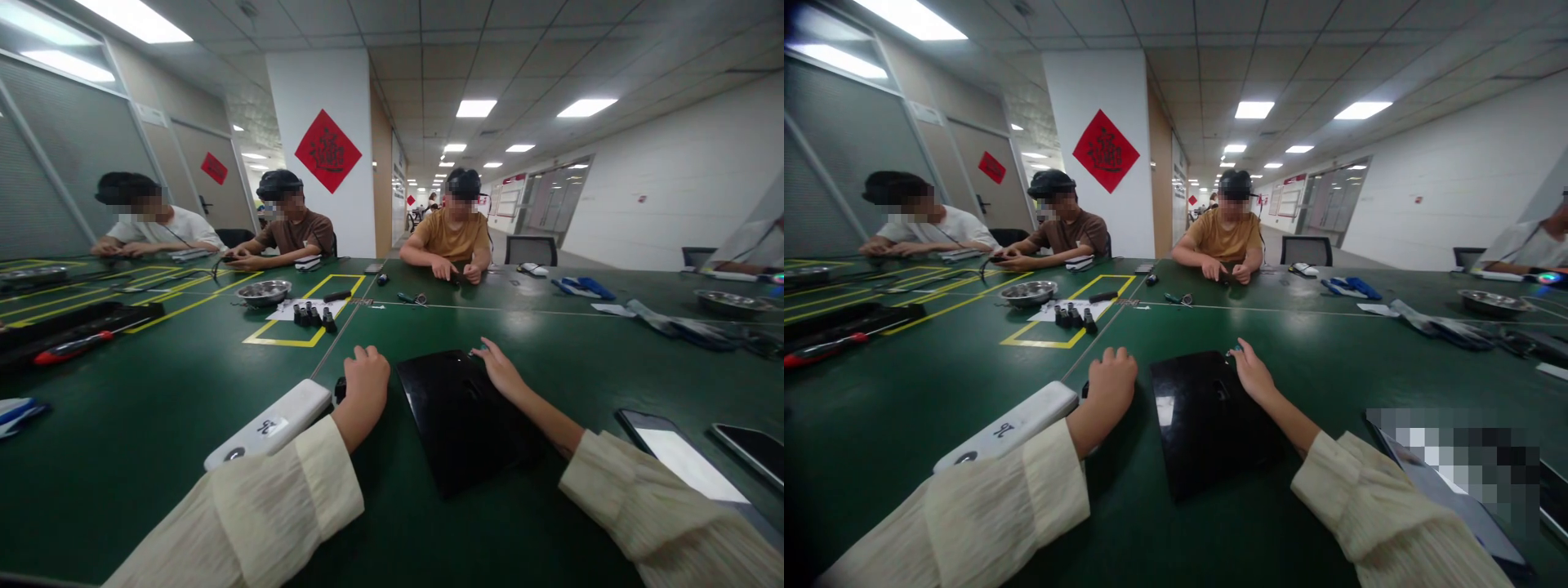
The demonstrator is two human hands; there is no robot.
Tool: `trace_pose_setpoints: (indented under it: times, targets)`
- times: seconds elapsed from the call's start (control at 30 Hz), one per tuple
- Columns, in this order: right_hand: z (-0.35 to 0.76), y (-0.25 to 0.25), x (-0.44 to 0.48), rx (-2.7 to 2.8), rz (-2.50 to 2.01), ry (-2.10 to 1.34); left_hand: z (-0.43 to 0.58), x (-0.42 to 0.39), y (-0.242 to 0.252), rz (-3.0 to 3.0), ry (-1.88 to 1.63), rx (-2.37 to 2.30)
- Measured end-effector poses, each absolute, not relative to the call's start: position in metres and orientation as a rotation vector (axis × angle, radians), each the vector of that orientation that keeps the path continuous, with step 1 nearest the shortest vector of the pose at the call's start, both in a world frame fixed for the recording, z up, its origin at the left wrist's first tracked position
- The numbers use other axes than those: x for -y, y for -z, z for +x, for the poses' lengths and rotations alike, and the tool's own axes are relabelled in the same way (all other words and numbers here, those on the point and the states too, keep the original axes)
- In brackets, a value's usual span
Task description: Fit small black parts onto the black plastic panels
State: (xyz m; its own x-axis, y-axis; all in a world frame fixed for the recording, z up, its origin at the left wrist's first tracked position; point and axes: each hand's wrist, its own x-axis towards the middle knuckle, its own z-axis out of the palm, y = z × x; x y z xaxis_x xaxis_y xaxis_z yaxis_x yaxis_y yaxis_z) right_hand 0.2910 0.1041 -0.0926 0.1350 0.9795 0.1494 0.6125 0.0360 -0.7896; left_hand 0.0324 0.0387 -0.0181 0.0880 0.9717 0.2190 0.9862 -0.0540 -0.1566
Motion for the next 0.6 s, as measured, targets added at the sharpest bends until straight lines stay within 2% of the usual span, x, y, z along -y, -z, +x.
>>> trace_pose_setpoints:
  times: [0.6]
  targets:
    - [0.292, 0.091, -0.102, 1.618, -1.649, -0.55, 0.029, -0.048, 0.013, -2.024, 0.092, 2.194]
